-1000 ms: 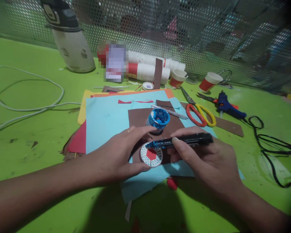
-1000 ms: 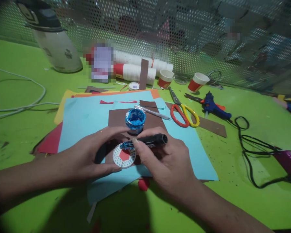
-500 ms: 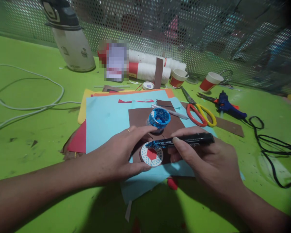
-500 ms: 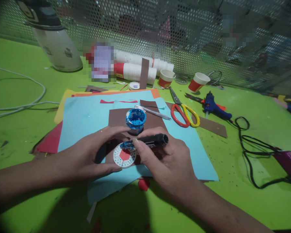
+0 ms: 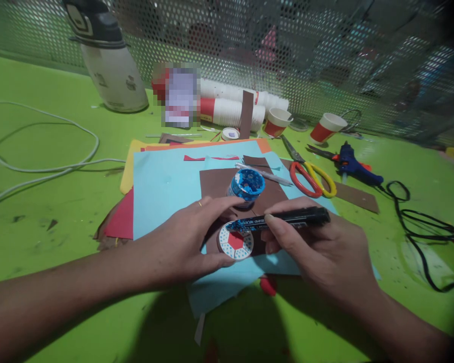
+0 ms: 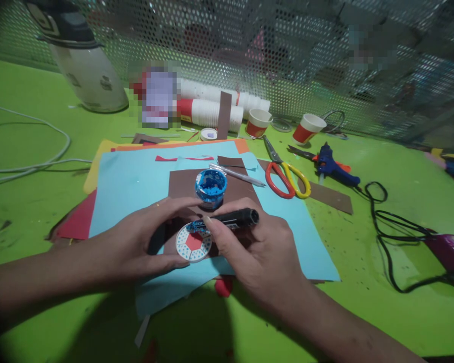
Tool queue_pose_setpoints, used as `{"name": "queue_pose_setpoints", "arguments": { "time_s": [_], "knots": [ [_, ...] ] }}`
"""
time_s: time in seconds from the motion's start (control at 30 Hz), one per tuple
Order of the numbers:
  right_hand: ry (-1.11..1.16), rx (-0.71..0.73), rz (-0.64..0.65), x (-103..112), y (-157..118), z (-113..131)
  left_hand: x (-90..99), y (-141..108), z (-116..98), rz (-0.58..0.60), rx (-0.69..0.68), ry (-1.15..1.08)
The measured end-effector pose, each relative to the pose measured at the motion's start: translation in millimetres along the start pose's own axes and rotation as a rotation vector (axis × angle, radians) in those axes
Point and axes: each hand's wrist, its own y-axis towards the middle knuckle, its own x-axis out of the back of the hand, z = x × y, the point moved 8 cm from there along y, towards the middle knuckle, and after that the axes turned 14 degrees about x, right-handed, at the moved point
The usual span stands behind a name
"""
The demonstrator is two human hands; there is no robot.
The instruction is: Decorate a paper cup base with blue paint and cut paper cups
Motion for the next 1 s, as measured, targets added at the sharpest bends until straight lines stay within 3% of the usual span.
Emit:
{"name": "queue_pose_setpoints", "arguments": {
  "time_s": [0.23, 0.43, 1.0],
  "knots": [
    [0.019, -0.011, -0.038, 2, -1, 2, 0.9, -1, -2, 0.001, -0.022, 0.006],
    [0.015, -0.038, -0.161, 16, -3, 5, 0.9, 0, -3, 0.002, -0.019, -0.03],
    [-0.032, -0.015, -0.093, 7, -5, 0, 0.4, -1, 0, 0.002, -0.001, -0.005]
  ]
}}
